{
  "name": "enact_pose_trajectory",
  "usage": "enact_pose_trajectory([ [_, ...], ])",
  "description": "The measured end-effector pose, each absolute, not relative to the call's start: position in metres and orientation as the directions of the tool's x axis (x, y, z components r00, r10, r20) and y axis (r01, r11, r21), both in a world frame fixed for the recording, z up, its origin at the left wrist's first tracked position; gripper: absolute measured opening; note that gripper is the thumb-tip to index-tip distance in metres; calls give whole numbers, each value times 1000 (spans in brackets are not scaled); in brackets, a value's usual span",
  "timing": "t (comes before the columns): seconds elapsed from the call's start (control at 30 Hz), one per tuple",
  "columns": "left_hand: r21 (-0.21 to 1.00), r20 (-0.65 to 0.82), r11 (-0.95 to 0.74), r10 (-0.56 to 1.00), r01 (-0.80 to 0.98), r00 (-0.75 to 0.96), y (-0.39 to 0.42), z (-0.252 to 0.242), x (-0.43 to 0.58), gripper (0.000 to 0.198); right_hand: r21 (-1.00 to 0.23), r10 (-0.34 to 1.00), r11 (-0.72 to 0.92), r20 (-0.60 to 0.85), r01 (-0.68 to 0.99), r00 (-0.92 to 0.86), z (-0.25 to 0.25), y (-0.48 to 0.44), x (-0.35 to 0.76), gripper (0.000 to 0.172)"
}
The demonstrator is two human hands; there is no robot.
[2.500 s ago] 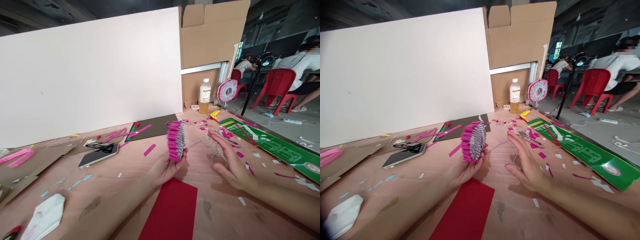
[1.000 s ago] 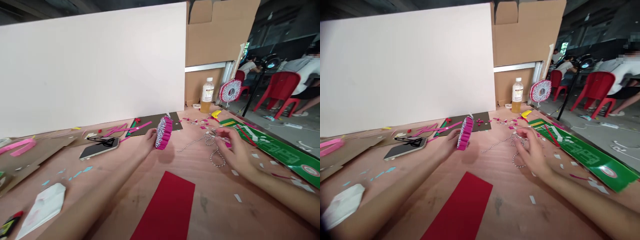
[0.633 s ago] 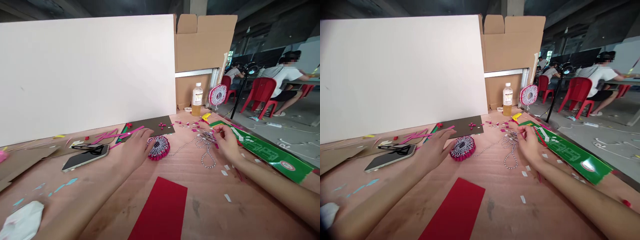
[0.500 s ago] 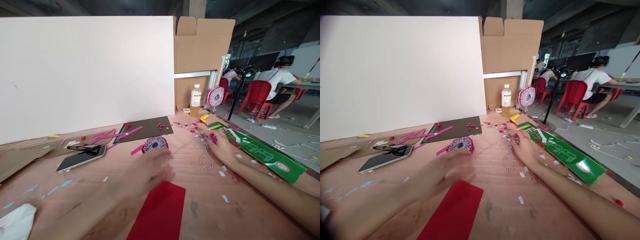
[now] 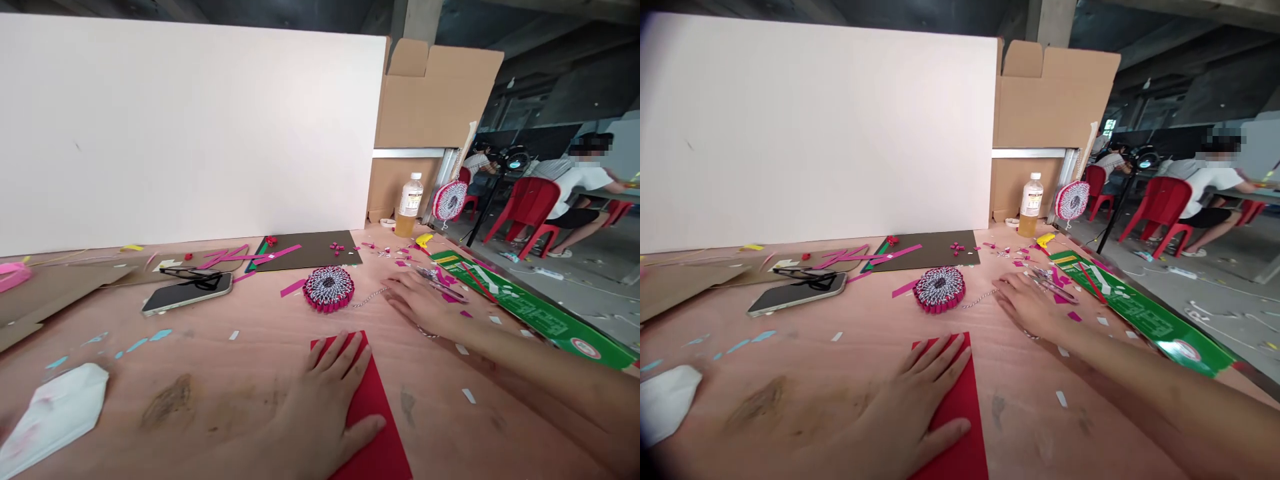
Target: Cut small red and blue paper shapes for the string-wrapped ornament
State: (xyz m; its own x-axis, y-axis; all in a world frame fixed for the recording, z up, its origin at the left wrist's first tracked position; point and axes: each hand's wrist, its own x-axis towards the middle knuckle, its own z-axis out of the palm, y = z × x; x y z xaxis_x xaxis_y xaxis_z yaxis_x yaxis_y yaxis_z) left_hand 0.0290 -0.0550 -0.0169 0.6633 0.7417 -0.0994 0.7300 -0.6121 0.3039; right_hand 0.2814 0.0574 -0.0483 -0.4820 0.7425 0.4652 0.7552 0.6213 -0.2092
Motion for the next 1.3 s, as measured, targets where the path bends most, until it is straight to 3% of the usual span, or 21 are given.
enact_pose_trajectory([
  [0.2,338,-103,-593,749,731,655,-59,-18,27,71,-247,766,622,387,743,-512,-47,72,243,10],
  [0.4,376,-32,-583,769,720,639,-60,-26,26,76,-393,822,562,366,728,-437,-49,27,225,17],
  [0.57,357,-69,-568,775,741,628,-57,-28,28,79,-528,804,594,355,608,-478,-45,12,227,13],
  [0.67,334,-38,-549,805,766,593,-57,-24,24,78,-497,794,604,307,623,-525,-46,16,226,10],
  [0.77,342,102,-594,794,728,599,-57,-14,18,77,-409,772,636,329,654,-544,-48,20,224,9],
  [0.93,381,97,-818,499,431,861,-54,-14,21,60,-345,728,684,361,642,-582,-46,25,223,8],
  [1.07,410,48,-853,375,324,926,-54,-36,26,61,-345,723,690,375,636,-580,-45,27,222,11],
  [1.3,241,149,-922,342,302,928,-51,-51,24,48,-333,703,710,369,620,-607,-44,27,219,9],
])
